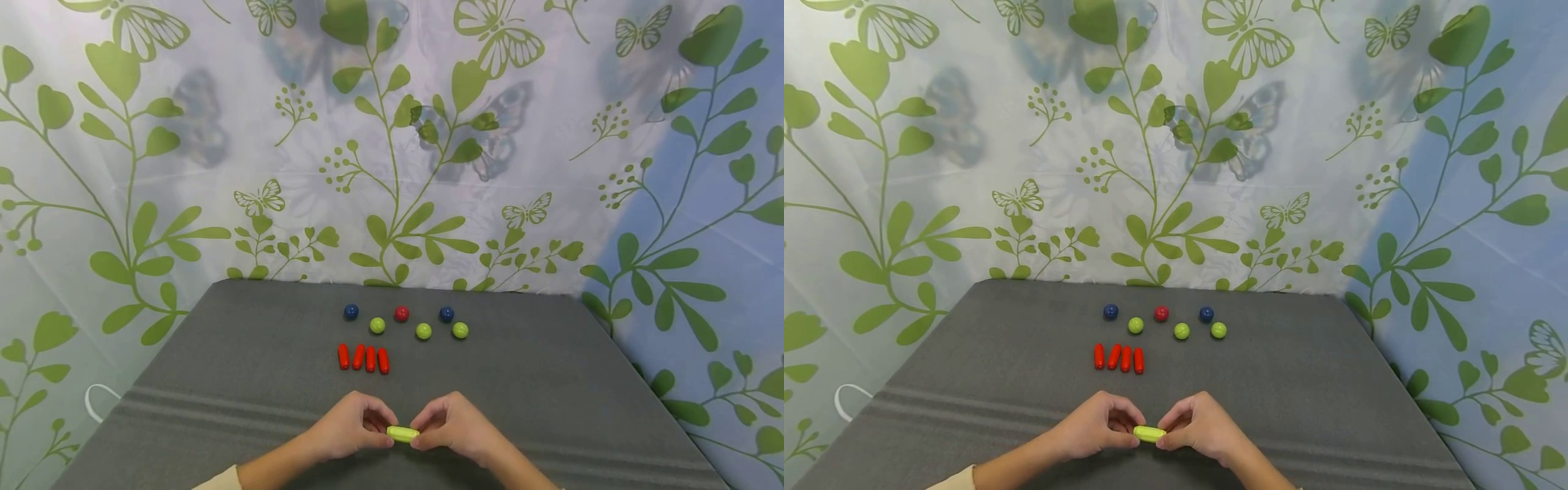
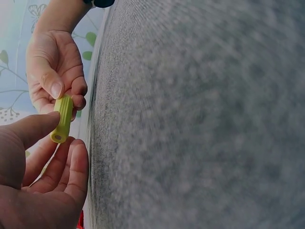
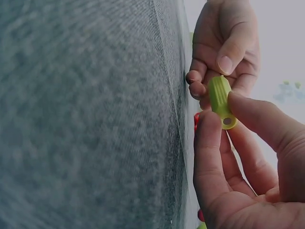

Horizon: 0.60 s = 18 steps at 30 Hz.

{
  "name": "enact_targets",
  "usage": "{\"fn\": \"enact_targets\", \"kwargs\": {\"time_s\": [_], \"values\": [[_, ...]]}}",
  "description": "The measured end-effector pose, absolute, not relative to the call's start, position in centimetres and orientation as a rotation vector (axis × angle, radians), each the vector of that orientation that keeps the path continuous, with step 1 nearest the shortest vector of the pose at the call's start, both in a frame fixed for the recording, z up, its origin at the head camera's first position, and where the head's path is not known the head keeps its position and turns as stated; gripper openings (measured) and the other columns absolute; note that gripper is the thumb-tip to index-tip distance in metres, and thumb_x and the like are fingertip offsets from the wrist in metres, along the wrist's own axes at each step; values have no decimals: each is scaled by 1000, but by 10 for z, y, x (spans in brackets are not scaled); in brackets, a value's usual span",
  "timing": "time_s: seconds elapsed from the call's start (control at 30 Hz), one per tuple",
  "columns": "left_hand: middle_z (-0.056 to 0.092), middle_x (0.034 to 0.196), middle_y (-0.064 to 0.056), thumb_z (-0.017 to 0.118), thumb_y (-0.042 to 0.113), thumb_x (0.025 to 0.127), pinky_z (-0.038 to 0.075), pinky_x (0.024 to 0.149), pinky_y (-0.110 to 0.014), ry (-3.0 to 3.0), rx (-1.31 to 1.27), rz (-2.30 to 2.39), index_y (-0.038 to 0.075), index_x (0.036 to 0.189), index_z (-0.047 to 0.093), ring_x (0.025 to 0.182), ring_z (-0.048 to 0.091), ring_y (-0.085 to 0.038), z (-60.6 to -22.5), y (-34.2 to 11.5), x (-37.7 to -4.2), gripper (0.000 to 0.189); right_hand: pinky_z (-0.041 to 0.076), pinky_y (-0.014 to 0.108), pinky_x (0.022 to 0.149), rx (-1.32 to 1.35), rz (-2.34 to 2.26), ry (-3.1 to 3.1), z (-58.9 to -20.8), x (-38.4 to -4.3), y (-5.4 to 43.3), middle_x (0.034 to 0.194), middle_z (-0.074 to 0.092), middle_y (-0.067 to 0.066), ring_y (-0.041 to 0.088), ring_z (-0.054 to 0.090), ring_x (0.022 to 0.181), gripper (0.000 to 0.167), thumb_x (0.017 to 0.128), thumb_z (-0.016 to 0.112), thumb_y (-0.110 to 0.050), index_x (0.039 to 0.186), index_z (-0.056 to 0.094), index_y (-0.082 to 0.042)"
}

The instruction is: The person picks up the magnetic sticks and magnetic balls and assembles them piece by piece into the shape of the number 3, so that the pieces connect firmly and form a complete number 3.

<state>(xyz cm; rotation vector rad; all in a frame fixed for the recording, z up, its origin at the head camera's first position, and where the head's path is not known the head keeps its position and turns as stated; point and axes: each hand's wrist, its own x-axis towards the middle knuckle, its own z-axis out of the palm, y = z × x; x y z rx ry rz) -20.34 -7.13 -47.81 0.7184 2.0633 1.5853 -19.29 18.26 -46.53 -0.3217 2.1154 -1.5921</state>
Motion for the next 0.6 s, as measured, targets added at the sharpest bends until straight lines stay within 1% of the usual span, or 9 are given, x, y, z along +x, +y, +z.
{"fn": "enact_targets", "kwargs": {"time_s": [0.13, 0.2, 0.43, 0.6], "values": [[74, 91, -2, 81, 4, 85, 54, 69, -17, 2082, 711, 1559, 6, 99, 78, 77, 65, -8, -477, -71, -204, 15, 56, 26, 67, -336, -1576, 2111, -465, -193, 181, 84, 78, 7, 12, 70, 73, 21, 77, 87, -6, 95, 79, 1], [74, 91, -4, 81, 3, 84, 54, 68, -17, 2087, 704, 1550, 7, 98, 78, 76, 65, -8, -476, -70, -205, 15, 55, 25, 67, -351, -1574, 2107, -465, -193, 181, 84, 78, 7, 12, 69, 72, 21, 77, 87, -6, 95, 79, 1], [75, 89, -10, 82, 0, 82, 52, 65, -17, 2092, 684, 1552, 4, 96, 79, 73, 64, -8, -475, -68, -203, 15, 54, 24, 65, -387, -1589, 2082, -467, -192, 182, 82, 77, 7, 11, 68, 70, 23, 77, 87, -7, 96, 78, 4], [75, 88, -7, 82, -1, 81, 52, 65, -18, 2087, 659, 1563, 4, 94, 79, 74, 64, -9, -475, -67, -203, 14, 55, 25, 65, -393, -1590, 2071, -468, -194, 183, 82, 77, 9, 12, 69, 70, 24, 77, 88, -7, 96, 78, 4]]}}
